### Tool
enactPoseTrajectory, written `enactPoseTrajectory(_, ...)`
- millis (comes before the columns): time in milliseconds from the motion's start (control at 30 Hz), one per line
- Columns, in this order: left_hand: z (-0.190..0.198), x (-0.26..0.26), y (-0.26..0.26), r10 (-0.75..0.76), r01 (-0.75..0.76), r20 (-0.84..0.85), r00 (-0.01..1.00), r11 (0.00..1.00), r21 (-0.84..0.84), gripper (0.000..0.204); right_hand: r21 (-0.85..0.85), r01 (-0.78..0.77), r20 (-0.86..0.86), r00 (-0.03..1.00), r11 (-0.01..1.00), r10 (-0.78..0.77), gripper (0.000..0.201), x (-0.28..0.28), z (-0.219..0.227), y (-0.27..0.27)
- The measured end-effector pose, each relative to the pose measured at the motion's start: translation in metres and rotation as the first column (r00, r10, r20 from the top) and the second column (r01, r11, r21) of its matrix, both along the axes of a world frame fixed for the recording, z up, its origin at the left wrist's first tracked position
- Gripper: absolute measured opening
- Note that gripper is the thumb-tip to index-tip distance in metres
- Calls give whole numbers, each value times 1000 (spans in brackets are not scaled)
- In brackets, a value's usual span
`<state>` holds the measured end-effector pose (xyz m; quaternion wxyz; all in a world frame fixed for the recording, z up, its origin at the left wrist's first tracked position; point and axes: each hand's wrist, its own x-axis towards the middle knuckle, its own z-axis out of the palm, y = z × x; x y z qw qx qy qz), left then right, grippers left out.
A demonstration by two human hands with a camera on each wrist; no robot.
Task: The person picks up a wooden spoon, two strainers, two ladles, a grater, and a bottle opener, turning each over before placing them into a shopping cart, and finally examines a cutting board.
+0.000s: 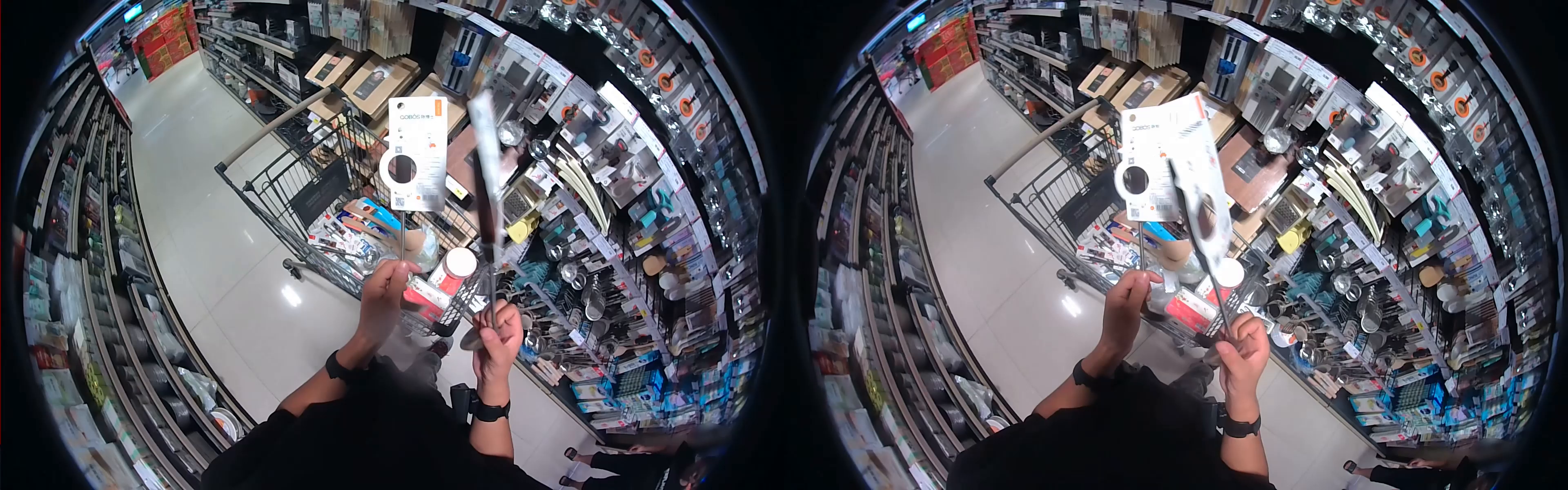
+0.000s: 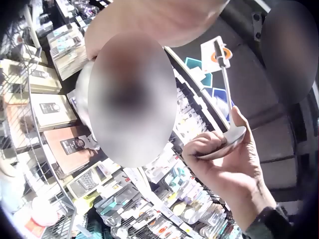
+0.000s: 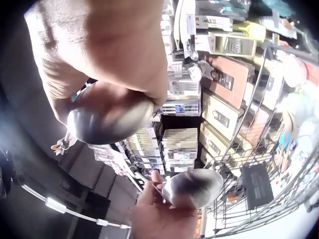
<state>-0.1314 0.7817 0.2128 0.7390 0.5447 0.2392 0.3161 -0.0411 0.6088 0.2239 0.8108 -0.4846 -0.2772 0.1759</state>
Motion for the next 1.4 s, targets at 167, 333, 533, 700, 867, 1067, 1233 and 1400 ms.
enactPoseTrajectory(167,-6,-5,11,-17,18,10,1000,993,-112,26,171,-182,-140,968,968,207,25,-9,14,7)
enactPoseTrajectory(333,-13,-6,17,-48,54,123,991,998,-42,30,-229,-147,111,978,962,176,23,-3,12,3)
enactPoseTrajectory(533,-5,-22,34,-213,226,193,958,973,-50,38,-126,-100,2,995,987,101,18,6,15,-2)
enactPoseTrajectory(700,7,-34,35,-352,402,292,889,905,-135,42,26,-268,-81,960,963,269,19,10,18,-6)
enactPoseTrajectory(867,0,-39,39,-475,542,365,801,834,-104,47,-9,-315,-118,943,949,312,26,6,20,-4)
enactPoseTrajectory(1067,-1,-43,32,-524,667,486,699,723,-179,44,-302,-238,-74,971,923,227,26,-6,31,-2)
enactPoseTrajectory(1233,-9,-41,30,-542,660,441,716,731,-173,43,-330,-209,-85,978,920,192,28,-16,29,3)
enactPoseTrajectory(1400,-12,-40,30,-552,648,401,731,746,-153,42,-303,-260,-139,964,917,227,27,-16,31,4)
